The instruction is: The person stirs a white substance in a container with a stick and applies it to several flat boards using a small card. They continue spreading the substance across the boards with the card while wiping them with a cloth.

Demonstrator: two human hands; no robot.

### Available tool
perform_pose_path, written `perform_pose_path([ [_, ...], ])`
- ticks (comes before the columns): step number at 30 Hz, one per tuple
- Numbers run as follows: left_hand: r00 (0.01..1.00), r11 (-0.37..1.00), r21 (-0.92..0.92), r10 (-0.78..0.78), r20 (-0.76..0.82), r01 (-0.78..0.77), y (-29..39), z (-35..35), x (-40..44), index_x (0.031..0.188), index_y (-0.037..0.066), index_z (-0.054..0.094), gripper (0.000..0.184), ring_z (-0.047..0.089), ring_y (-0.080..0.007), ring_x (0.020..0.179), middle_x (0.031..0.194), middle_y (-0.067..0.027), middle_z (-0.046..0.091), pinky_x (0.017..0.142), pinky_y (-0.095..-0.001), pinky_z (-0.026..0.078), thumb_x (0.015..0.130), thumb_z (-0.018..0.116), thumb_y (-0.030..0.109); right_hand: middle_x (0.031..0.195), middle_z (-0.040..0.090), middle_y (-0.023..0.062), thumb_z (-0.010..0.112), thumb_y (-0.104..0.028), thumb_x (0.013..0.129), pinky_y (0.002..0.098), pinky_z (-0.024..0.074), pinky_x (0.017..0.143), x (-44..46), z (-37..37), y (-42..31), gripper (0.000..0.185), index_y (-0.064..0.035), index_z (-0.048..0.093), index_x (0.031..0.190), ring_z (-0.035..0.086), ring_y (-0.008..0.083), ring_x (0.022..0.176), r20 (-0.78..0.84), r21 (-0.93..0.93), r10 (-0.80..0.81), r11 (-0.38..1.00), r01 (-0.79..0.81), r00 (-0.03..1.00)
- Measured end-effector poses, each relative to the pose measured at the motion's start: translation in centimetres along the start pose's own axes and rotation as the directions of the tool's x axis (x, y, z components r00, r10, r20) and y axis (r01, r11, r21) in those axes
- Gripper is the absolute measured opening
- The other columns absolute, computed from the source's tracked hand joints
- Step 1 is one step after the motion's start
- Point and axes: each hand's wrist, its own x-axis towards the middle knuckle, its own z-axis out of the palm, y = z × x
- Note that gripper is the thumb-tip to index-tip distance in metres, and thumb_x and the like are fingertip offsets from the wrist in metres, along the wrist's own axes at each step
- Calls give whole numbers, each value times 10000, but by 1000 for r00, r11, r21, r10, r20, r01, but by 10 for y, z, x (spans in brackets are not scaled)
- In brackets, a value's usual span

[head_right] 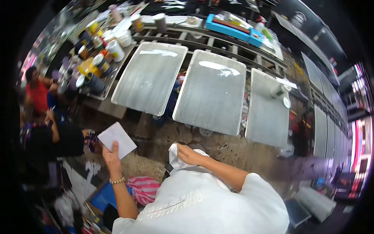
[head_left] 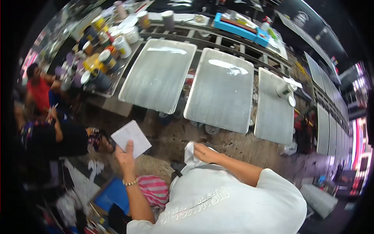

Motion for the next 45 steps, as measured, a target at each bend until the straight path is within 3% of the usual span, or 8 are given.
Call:
perform_pose_path([
  [2, 973, 997, 62, -50, 223, 37, -12, 15, 28, 1157, -18, 634, 257, 639, -133, 924, 1047, -74, 706, 836, -296, 518, 958, 693, 134, 1188, 605, 82, 427, -304, 1074, 352, 445, 1006, 21, 2, -24, 370, -35, 510, 1314, 569, 177, 1135, -174, 373, 109, 927, -37, 979],
  [5, 869, 999, 13, -32, 493, 30, -17, 82, 42, 1131, -42, 642, 242, 625, -141, 942, 1043, -93, 709, 846, -325, 510, 962, 668, 129, 1192, 610, 147, 430, -240, 1042, 376, 458, 972, 82, 21, -23, 377, 12, 485, 1318, 580, 241, 1096, -378, 122, -149, 970, 209, 914],
  [7, 897, 1000, 14, 3, 443, -10, -24, 110, 57, 1187, -33, 623, 269, 610, -127, 972, 1075, -80, 697, 865, -309, 497, 982, 649, 139, 907, 645, 223, 427, -250, 1051, 444, 488, 732, 116, 24, -43, 319, 43, 518, 1141, 641, 307, 818, -673, 101, 35, 994, 45, 738],
  [11, 880, 964, -107, -174, 441, 244, -30, 108, 109, 1188, -33, 620, 269, 600, -112, 956, 1077, -69, 680, 850, -290, 497, 993, 644, 150, 714, 612, 273, 467, -325, 1061, 496, 456, 599, 160, -21, -30, 407, 34, 596, 920, 585, 490, 656, -535, -161, -75, 987, -15, 842],
  [19, 973, 981, 178, 29, 227, -71, -58, 45, 302, 1259, -51, 564, 343, 652, -176, 944, 1103, -126, 687, 840, -326, 520, 1003, 623, 170, 834, 661, 235, 439, -460, 1043, 541, 472, 716, 176, -65, 1, 456, -48, 633, 1025, 625, 466, 814, -285, -265, 265, 902, -342, 921],
  [22, 861, 759, 607, -127, 493, -236, -157, 24, 362, 1128, -37, 630, 319, 667, -352, 911, 1028, -257, 674, 813, -394, 518, 941, 678, 217, 822, 667, 218, 479, -461, 1024, 519, 476, 715, 178, -66, -2, 438, -50, 627, 1021, 634, 446, 816, -371, -89, 423, 870, -485, 827],
  [32, 248, 304, 154, 301, 921, -940, -183, 313, 572, 1089, 125, 695, 245, 664, -330, 929, 984, -106, 704, 795, -468, 511, 883, 565, 101, 710, 600, 253, 658, -242, 926, 507, 432, 594, 260, -26, -48, 283, 3, 535, 860, 588, 476, 694, -751, 109, 433, 826, -553, 499],
  [45, 243, 442, 97, 287, 926, -892, -183, 200, 457, 1139, 103, 708, 334, 673, -324, 1023, 1106, -111, 724, 884, -476, 506, 855, 536, 74, 639, 568, 224, 653, -244, 942, 422, 440, 551, 214, 44, -23, 302, 23, 559, 837, 601, 279, 559, -801, 465, 569, 789, -402, 189],
])
